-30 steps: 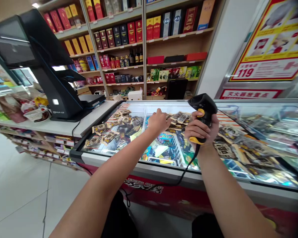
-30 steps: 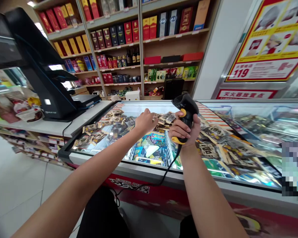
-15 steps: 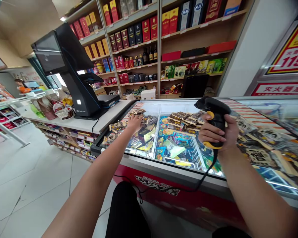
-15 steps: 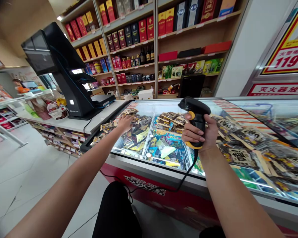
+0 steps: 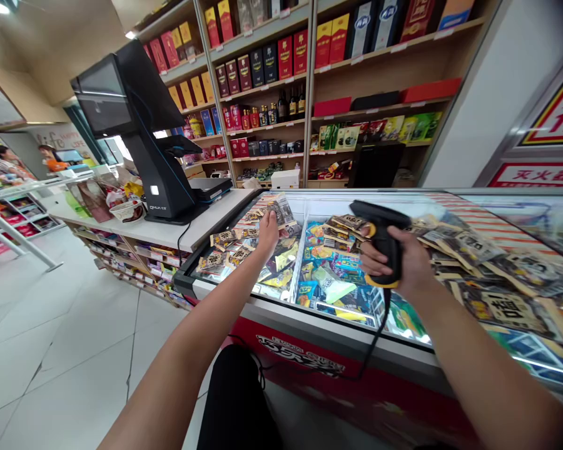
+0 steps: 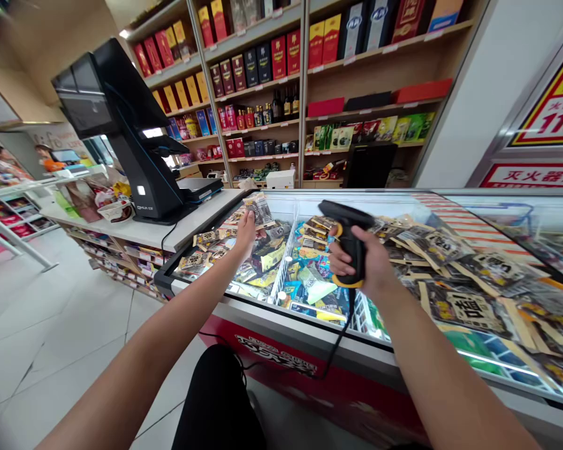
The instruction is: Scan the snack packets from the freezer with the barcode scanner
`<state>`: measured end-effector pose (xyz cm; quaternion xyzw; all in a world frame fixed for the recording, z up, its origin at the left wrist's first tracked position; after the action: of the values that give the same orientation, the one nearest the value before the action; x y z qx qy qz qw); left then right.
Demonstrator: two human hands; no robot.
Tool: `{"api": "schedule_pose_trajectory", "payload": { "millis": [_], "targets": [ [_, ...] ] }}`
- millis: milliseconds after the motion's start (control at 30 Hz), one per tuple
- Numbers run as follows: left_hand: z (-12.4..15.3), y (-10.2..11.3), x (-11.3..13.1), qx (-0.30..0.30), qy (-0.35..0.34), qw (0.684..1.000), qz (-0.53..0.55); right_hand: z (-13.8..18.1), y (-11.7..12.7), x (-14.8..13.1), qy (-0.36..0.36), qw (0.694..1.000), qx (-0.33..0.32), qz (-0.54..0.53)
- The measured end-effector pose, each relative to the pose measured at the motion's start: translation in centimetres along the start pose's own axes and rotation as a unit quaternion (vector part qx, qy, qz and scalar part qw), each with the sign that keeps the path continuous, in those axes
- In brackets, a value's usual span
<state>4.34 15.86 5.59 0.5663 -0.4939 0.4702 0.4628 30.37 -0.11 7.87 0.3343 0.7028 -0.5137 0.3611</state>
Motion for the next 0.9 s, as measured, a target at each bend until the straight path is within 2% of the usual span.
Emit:
{"api": "schedule_pose_trajectory", "payload": {
  "millis": [67,167,367,500,667,900],
  "targets": [
    [0.4,-1.6,-0.9,-0.037,0.036,0.994,0.100,-0.5,-0.3,1.7,-0.034,0.998,-0.009,0.052],
    [0.7,-2.6,-2.4,-0.060,0.068,0.985,0.145,-1.0,-0.6,3.7,-0.060,0.991,-0.020,0.115],
    [0.1,-1.1,-3.7,-0.065,0.088,0.983,0.148,-0.8,-0.9,4.3,-0.067,0.981,-0.019,0.182],
    [0.0,-0.7,-3.7,-0.070,0.091,0.984,0.136,-0.6,-1.0,4.1,-0.078,0.983,-0.033,0.162],
    [-0.1,-0.7,-4.2,-0.042,0.090,0.992,0.075,-0.6,-1.1,4.0,-0.080,0.985,-0.060,0.141],
    [-0.2,-0.7,-4.2,-0.058,0.070,0.994,0.053,-0.4,-1.3,3.8,-0.085,0.987,-0.059,0.123]
  ]
}}
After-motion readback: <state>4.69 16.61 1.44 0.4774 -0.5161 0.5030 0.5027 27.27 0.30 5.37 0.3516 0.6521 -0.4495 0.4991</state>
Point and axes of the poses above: each hand's wrist, its own z-axis away from the middle knuckle, its own y-axis out of the back of the hand, x = y × z, the point moved 5 cm from there along -z, towards the middle knuckle, and after that the axes turned 6 degrees about y, right-handed, at the moved point
